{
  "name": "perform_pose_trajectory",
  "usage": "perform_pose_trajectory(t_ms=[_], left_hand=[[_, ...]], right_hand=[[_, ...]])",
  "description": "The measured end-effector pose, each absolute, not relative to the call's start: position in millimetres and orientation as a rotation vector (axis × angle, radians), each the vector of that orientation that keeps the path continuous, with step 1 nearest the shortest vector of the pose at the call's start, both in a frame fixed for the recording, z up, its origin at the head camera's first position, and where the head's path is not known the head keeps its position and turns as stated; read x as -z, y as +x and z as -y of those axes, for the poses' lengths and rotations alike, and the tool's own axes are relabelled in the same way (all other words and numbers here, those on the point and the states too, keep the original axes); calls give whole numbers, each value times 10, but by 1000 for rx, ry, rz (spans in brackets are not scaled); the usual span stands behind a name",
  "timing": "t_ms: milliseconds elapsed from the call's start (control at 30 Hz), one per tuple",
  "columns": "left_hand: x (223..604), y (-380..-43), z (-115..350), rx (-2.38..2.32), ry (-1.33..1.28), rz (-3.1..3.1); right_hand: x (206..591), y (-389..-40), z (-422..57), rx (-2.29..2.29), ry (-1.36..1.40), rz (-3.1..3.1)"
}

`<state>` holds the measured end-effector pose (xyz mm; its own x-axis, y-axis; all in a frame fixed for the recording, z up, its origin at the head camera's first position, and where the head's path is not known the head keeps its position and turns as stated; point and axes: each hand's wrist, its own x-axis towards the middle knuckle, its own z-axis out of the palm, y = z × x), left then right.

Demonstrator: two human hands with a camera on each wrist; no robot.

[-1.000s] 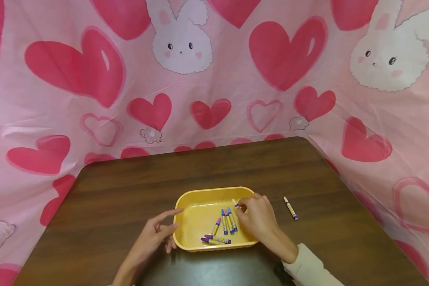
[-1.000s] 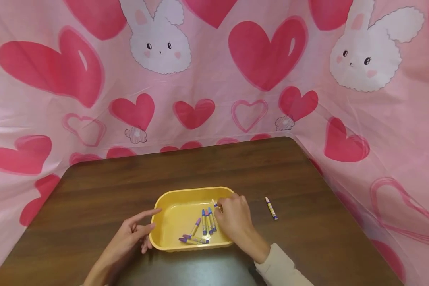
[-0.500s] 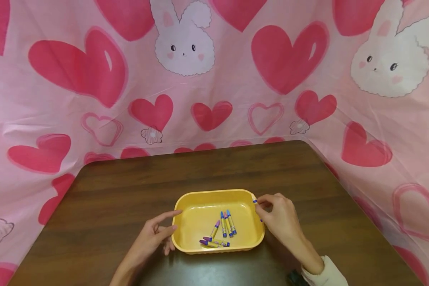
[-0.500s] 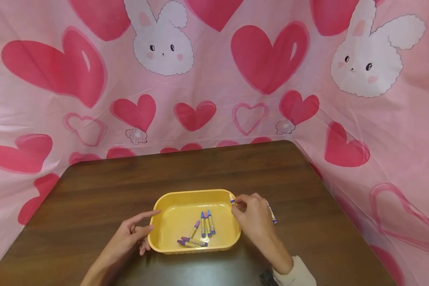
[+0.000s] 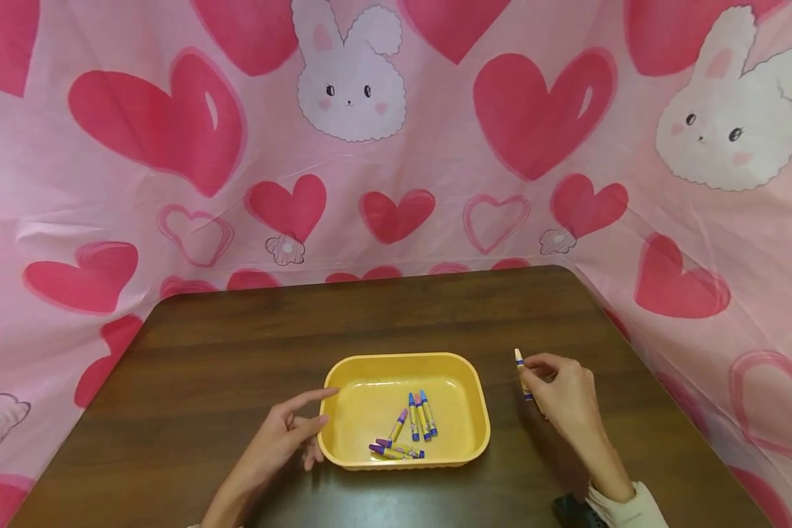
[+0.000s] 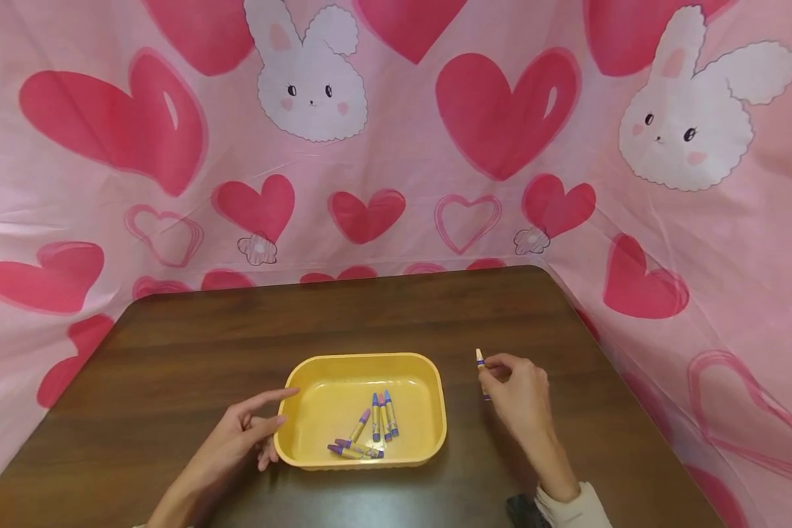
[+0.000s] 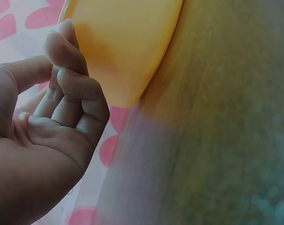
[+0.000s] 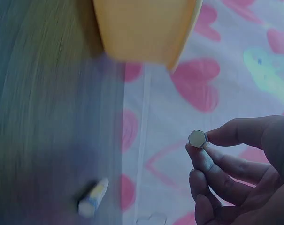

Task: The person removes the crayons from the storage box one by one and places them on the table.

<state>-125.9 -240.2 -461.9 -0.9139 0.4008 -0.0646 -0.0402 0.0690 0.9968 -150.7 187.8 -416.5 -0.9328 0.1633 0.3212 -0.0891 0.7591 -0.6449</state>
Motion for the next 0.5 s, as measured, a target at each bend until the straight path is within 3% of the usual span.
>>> perform_pose_trajectory(t_ms=[500], left_hand=[[4624, -1257, 2402, -1905, 357, -2041]], right_hand=[[4348, -1629, -2324, -890, -157, 2761]])
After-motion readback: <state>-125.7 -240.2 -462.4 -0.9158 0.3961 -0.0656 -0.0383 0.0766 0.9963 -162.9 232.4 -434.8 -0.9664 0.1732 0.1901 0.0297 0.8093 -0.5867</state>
